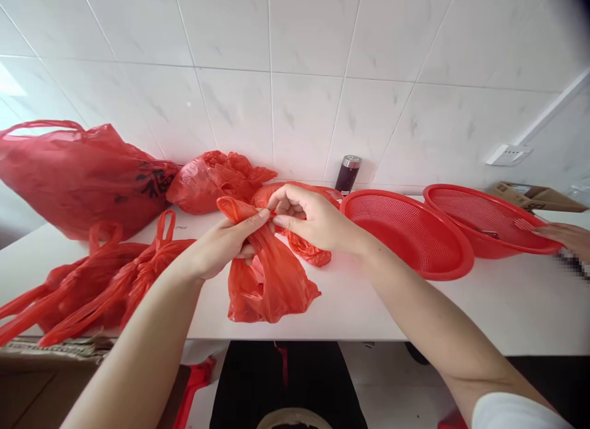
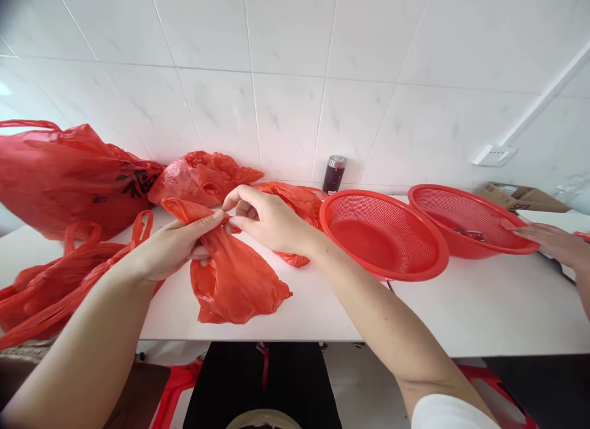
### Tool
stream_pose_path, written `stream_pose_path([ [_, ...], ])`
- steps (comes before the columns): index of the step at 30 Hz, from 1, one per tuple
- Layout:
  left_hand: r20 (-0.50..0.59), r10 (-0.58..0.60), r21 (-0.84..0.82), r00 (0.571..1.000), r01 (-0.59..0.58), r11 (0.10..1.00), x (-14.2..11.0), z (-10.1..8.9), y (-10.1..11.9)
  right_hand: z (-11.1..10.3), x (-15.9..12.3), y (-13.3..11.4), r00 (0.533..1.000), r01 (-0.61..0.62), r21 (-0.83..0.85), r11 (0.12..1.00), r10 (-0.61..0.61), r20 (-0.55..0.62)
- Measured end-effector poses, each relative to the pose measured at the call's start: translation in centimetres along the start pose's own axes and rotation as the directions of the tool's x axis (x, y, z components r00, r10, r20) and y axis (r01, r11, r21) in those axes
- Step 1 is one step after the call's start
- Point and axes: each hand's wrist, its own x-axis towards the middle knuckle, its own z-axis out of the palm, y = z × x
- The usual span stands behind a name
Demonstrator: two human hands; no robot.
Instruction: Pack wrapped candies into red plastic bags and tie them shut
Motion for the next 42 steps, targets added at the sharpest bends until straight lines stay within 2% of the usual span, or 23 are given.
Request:
stream_pose_path([
  [2, 0.069, -0.023, -0.043, 0.997, 0.026, 0.999, 0.3, 0.0, -0.3, 0.3, -1.3, -0.7, 0.997, 0.007, 0.048, 0.999, -0.003, -0.073],
  [3, 0.093, 0.004, -0.032, 0.996, -0.001, 1.0, 0.4, 0.0, -0.3, 0.4, -1.9, -1.4, 0.998, 0.017, 0.079, 0.997, -0.011, -0.069],
  [6, 0.184, 0.106, 0.161, 0.977, -0.137, 0.977, 0.4, -0.2, -0.3, 0.8, -3.1, -3.0, 0.999, 0.033, 0.173, 0.984, -0.039, 0.034],
  [8, 0.26, 0.114, 0.283, 0.959, -0.189, 0.94, 0.4, -0.2, -0.4, 1.2, -3.0, -2.4, 0.998, 0.042, 0.184, 0.982, -0.034, -0.048],
  [10, 0.281, 0.123, 0.364, 0.952, -0.224, 0.904, 0.5, 0.2, -0.6, 1.9, -2.5, -0.4, 0.984, -0.004, 0.156, 0.988, 0.031, -0.174],
  [11, 0.25, 0.149, 0.423, 0.957, -0.246, 0.872, 0.6, 0.5, -0.8, 2.4, -2.3, 0.9, 0.978, -0.053, 0.139, 0.989, 0.079, -0.192],
  [13, 0.106, 0.245, 0.608, 0.964, -0.257, 0.751, 0.7, 1.2, -1.6, 3.5, -1.9, 3.5, 0.973, -0.158, 0.116, 0.981, 0.175, -0.153],
  [15, -0.055, 0.377, 0.776, 0.924, -0.199, 0.599, 0.8, 1.9, -2.6, 4.6, -1.9, 5.5, 0.965, -0.204, 0.139, 0.969, 0.222, -0.136],
  [17, -0.134, 0.483, 0.838, 0.866, -0.161, 0.521, 0.8, 2.5, -3.5, 5.4, -2.1, 6.5, 0.966, -0.194, 0.222, 0.956, 0.225, -0.124],
  [19, -0.153, 0.541, 0.83, 0.827, -0.19, 0.525, 0.8, 2.8, -4.2, 5.6, -2.4, 6.6, 0.97, -0.2, 0.311, 0.929, 0.232, -0.07],
  [20, -0.151, 0.547, 0.816, 0.823, -0.208, 0.539, 0.7, 2.9, -4.4, 5.6, -2.6, 6.5, 0.97, -0.21, 0.337, 0.918, 0.24, -0.048],
  [22, -0.125, 0.501, 0.78, 0.856, -0.227, 0.583, 0.5, 2.8, -4.9, 5.5, -2.9, 6.0, 0.961, -0.223, 0.329, 0.917, 0.264, -0.084],
  [25, -0.106, 0.321, 0.712, 0.941, -0.154, 0.685, -0.4, 2.0, -6.2, 5.3, -3.6, 5.7, 0.925, -0.234, 0.252, 0.939, 0.295, -0.239],
  [27, -0.176, 0.217, 0.652, 0.96, -0.052, 0.757, -1.6, 0.9, -7.9, 5.2, -4.5, 6.5, 0.883, -0.275, 0.245, 0.93, 0.345, -0.319],
  [30, -0.282, 0.13, 0.523, 0.951, 0.038, 0.852, -4.5, -0.9, -11.1, 4.9, -6.1, 9.4, 0.76, -0.373, 0.23, 0.899, 0.438, -0.48],
  [32, -0.286, 0.058, 0.447, 0.956, 0.079, 0.891, -6.4, -1.5, -12.7, 4.9, -7.0, 11.5, 0.694, -0.436, 0.176, 0.883, 0.454, -0.559],
  [34, -0.303, 0.018, 0.416, 0.953, 0.116, 0.902, -7.8, -1.2, -13.3, 5.3, -7.4, 12.8, 0.666, -0.493, 0.091, 0.865, 0.442, -0.601],
  [36, -0.343, 0.072, 0.417, 0.937, 0.084, 0.905, -8.0, -0.1, -13.2, 6.3, -7.1, 12.9, 0.644, -0.543, 0.004, 0.84, 0.419, -0.64],
  [38, -0.362, 0.2, 0.441, 0.91, -0.022, 0.897, -7.1, 1.2, -13.0, 7.8, -6.7, 12.3, 0.655, -0.575, -0.097, 0.813, 0.386, -0.649],
  [40, -0.362, 0.337, 0.487, 0.869, -0.131, 0.863, -5.4, 2.3, -13.1, 9.7, -6.4, 11.7, 0.706, -0.582, -0.221, 0.782, 0.351, -0.615],
  [42, -0.37, 0.4, 0.559, 0.839, -0.143, 0.817, -3.2, 3.1, -13.7, 11.6, -6.6, 11.7, 0.759, -0.568, -0.339, 0.75, 0.317, -0.569],
])
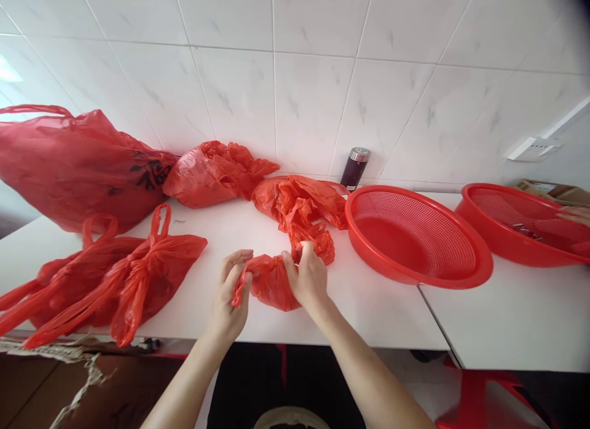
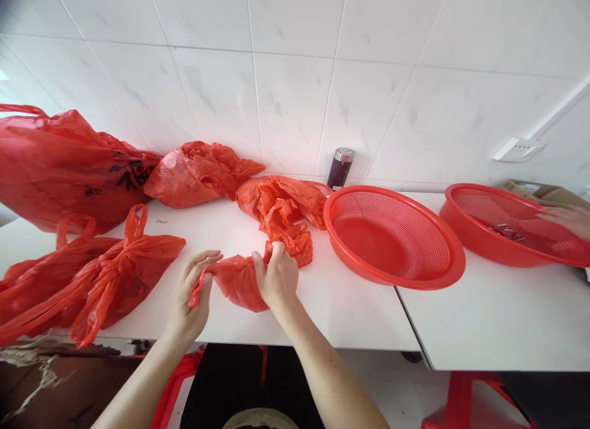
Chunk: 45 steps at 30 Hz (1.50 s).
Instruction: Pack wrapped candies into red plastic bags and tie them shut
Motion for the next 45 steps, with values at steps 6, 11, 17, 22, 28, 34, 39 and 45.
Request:
stream_pose_path([
  [6, 0.174, -0.157, 0.307, 0.972, 0.098, 0.947, 3.0, 3.2, -2.7, 2.2, -1.3, 2.1, 0.996, 0.083, -0.002, 0.997, -0.083, 0.042],
  [11, 0.18, -0.24, 0.38, 0.954, 0.158, 0.912, 4.0, 1.7, -3.6, 0.5, 0.9, 4.0, 0.993, 0.082, -0.115, 0.99, -0.071, 0.097],
  [17, 0.207, -0.376, 0.532, 0.903, 0.218, 0.818, 5.2, 2.4, -5.7, 1.8, 2.2, 5.8, 0.98, 0.095, -0.314, 0.945, -0.033, 0.196],
  [22, 0.211, -0.413, 0.606, 0.886, 0.213, 0.766, 5.5, 4.4, -6.8, 3.5, 2.3, 7.0, 0.977, 0.085, -0.376, 0.923, -0.002, 0.215],
  [28, 0.144, -0.39, 0.552, 0.91, 0.253, 0.795, 5.0, 5.1, -7.4, 3.6, 2.1, 7.0, 0.984, 0.079, -0.403, 0.912, -0.006, 0.179],
  [34, 0.028, -0.457, 0.294, 0.889, 0.43, 0.854, 4.4, 3.5, -8.4, 3.7, 2.1, 7.7, 0.999, -0.005, -0.372, 0.928, 0.017, 0.028],
  [39, 0.033, -0.53, -0.058, 0.848, 0.531, 0.846, 1.8, 0.7, -8.1, 4.6, 2.0, 8.1, 0.996, -0.021, -0.294, 0.956, -0.005, -0.089],
  [45, -0.185, -0.542, -0.198, 0.82, 0.509, 0.838, 1.2, -1.8, -6.6, 4.7, 1.6, 7.4, 0.983, 0.14, -0.165, 0.976, -0.157, -0.099],
])
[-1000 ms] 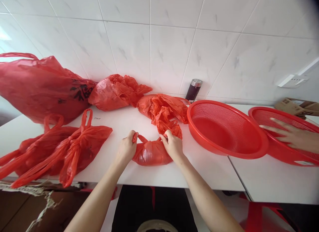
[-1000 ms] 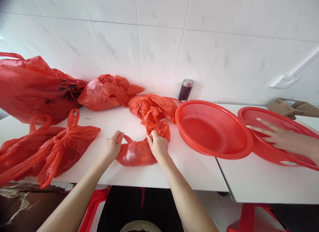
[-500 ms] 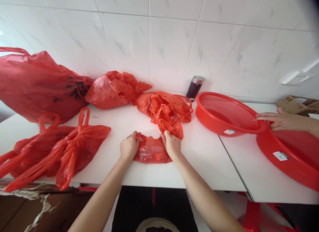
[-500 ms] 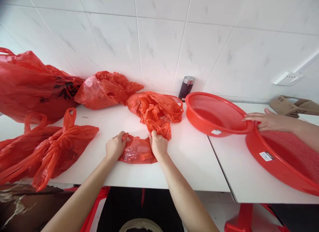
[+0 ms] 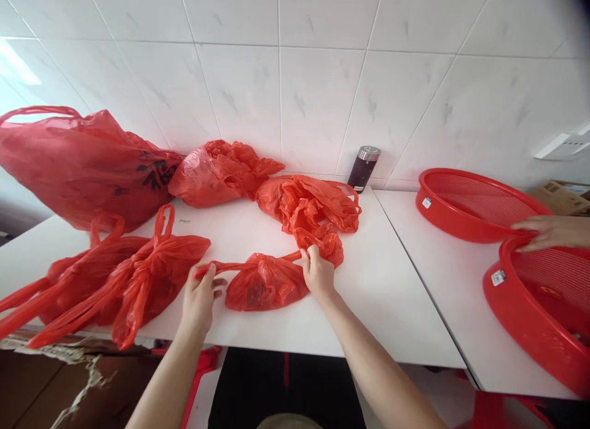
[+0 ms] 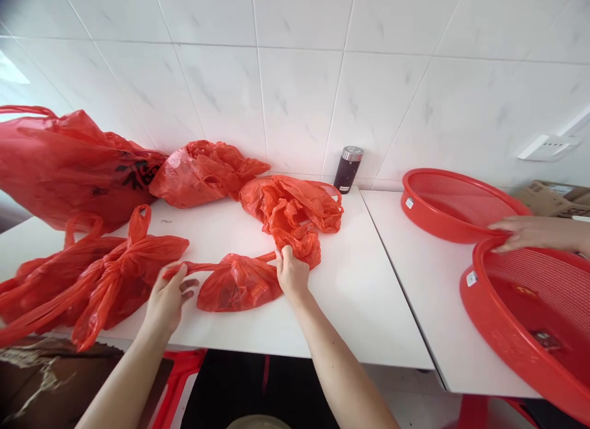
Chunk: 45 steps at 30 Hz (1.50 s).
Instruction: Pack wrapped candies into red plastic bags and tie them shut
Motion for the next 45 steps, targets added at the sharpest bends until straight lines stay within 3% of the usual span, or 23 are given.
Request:
stream_pose_path([
  [2, -0.139, 0.199, 0.095, 0.97, -0.187, 0.978, -0.4, 0.2, 1.7, -0.5, -0.1, -0.2, 0.998, 0.056, 0.063, 0.996, -0.056, 0.0],
  [3, -0.136, 0.345, 0.196, 0.928, -0.317, 0.928, -0.6, 0.6, 2.6, -0.7, -0.2, -0.3, 0.997, 0.081, 0.096, 0.992, -0.081, 0.001],
  [4, -0.062, 0.481, 0.308, 0.875, -0.441, 0.843, -0.9, 1.2, 3.4, -0.9, -0.3, -0.4, 0.995, 0.101, 0.128, 0.987, -0.102, 0.0],
  [5, 0.08, 0.561, 0.401, 0.824, -0.542, 0.739, -1.2, 1.8, 4.0, -1.1, -0.4, -0.5, 0.993, 0.117, 0.158, 0.98, -0.118, -0.003],
  [7, 0.382, 0.51, 0.482, 0.771, -0.637, 0.602, -1.5, 3.0, 4.7, -1.5, -0.5, -0.4, 0.991, 0.134, 0.209, 0.969, -0.133, -0.02],
  [9, 0.508, 0.381, 0.514, 0.773, -0.627, 0.586, -1.4, 3.6, 4.4, -1.8, -0.5, 0.1, 0.992, 0.124, 0.244, 0.962, -0.115, -0.053],
  [11, 0.465, 0.33, 0.56, 0.821, -0.562, 0.609, -0.8, 2.9, 3.6, -2.3, -0.2, 0.8, 0.99, 0.077, 0.232, 0.97, -0.047, -0.135],
  [13, 0.34, 0.322, 0.624, 0.884, -0.468, 0.625, 0.0, 1.0, 3.0, -2.7, 0.1, 1.6, 0.976, -0.011, 0.139, 0.99, 0.041, -0.215],
  [15, 0.18, 0.331, 0.694, 0.926, -0.358, 0.625, 0.8, -1.5, 3.0, -2.9, 0.4, 2.4, 0.971, -0.11, -0.001, 0.994, 0.108, -0.212],
  [17, 0.012, 0.377, 0.753, 0.926, -0.257, 0.606, 1.1, -3.5, 3.5, -2.7, 0.4, 2.9, 0.98, -0.174, -0.107, 0.979, 0.161, -0.115],
  [19, -0.081, 0.461, 0.768, 0.884, -0.239, 0.594, 0.7, -4.1, 4.0, -2.3, 0.3, 3.3, 0.982, -0.19, -0.146, 0.971, 0.188, -0.028],
  [20, -0.073, 0.499, 0.753, 0.863, -0.281, 0.595, 0.3, -3.8, 4.1, -2.1, 0.3, 3.4, 0.983, -0.184, -0.149, 0.972, 0.186, -0.002],
  [22, 0.058, 0.527, 0.675, 0.848, -0.422, 0.605, -1.0, -2.3, 3.9, -2.0, 0.3, 3.4, 0.987, -0.157, -0.132, 0.979, 0.16, 0.011],
  [25, 0.356, 0.386, 0.504, 0.851, -0.523, 0.687, -3.4, 1.1, 2.6, -3.0, 0.5, 2.9, 0.991, -0.096, -0.025, 0.995, 0.094, -0.094],
  [27, 0.462, 0.247, 0.384, 0.852, -0.443, 0.81, -4.9, 2.9, 2.1, -4.2, 0.5, 2.0, 0.977, -0.012, 0.095, 0.995, 0.032, -0.21],
  [29, 0.517, 0.118, 0.215, 0.848, -0.261, 0.941, -6.0, 4.0, 2.2, -5.6, -0.1, 0.7, 0.96, 0.102, 0.204, 0.974, -0.042, -0.276],
  [31, 0.598, 0.037, 0.004, 0.801, -0.049, 0.999, -6.4, 4.7, 2.8, -6.6, -1.0, -0.9, 0.96, 0.198, 0.277, 0.94, -0.128, -0.25],
  [33, 0.672, 0.029, -0.188, 0.74, 0.132, 0.973, -6.4, 5.3, 3.7, -7.3, -2.1, -2.3, 0.962, 0.261, 0.323, 0.91, -0.216, -0.169],
  [34, 0.683, 0.032, -0.261, 0.73, 0.202, 0.944, -6.3, 5.5, 4.1, -7.6, -2.6, -2.8, 0.959, 0.281, 0.341, 0.897, -0.254, -0.124],
  [39, 0.653, -0.084, -0.408, 0.753, 0.443, 0.798, -5.5, 6.1, 4.7, -9.3, -3.6, -2.7, 0.95, 0.267, 0.428, 0.863, -0.311, 0.036],
  [42, 0.632, -0.123, -0.445, 0.765, 0.488, 0.751, -5.1, 5.4, 4.4, -10.3, -3.5, -1.3, 0.977, 0.146, 0.481, 0.864, -0.203, 0.068],
  [45, 0.639, -0.164, -0.434, 0.752, 0.528, 0.73, -4.8, 4.6, 4.3, -11.0, -3.6, -0.4, 0.995, -0.091, 0.584, 0.807, 0.044, 0.094],
])
